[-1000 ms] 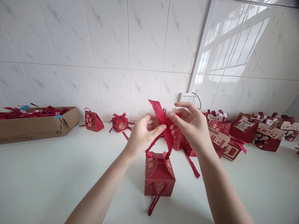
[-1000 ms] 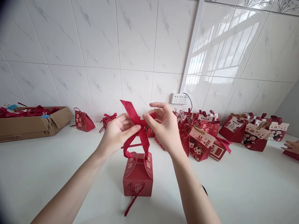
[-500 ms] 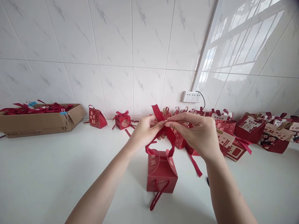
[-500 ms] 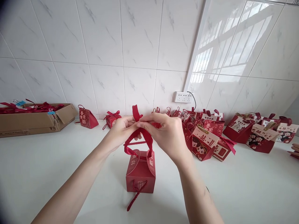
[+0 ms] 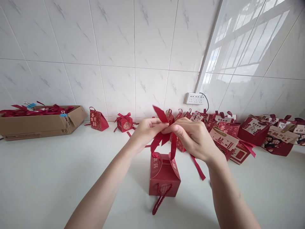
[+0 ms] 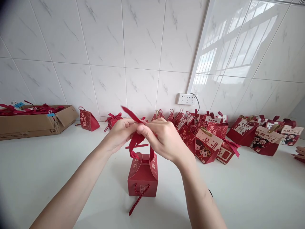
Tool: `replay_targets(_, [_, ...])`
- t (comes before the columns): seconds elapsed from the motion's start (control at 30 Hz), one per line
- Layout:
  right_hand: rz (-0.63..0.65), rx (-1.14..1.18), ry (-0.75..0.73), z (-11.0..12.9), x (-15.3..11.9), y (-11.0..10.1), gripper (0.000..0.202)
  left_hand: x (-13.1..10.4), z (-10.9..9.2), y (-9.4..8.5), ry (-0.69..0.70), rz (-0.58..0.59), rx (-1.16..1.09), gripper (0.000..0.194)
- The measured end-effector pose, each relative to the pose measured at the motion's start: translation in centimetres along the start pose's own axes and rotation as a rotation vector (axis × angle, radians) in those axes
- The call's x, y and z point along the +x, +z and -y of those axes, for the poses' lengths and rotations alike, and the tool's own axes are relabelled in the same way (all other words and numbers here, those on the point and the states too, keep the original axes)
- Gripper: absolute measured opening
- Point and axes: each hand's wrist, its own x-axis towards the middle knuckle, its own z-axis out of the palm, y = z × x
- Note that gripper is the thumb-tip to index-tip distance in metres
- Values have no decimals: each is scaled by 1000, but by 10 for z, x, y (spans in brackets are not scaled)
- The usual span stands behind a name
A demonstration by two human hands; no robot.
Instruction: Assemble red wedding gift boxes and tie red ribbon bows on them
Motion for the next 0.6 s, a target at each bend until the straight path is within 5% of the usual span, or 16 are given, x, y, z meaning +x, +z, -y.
replay_targets(0.3, [-118,82,170,0,-1,-9,22,0,2,3,112,-5,98,31])
replay_targets(0.43, [28,62,258,-4,-1,-12,29,-5,-3,4,144,18,122,26])
replay_targets(0.6, [123,47,361,-8,0,-9,9,-8,-6,5,174,20,210,26])
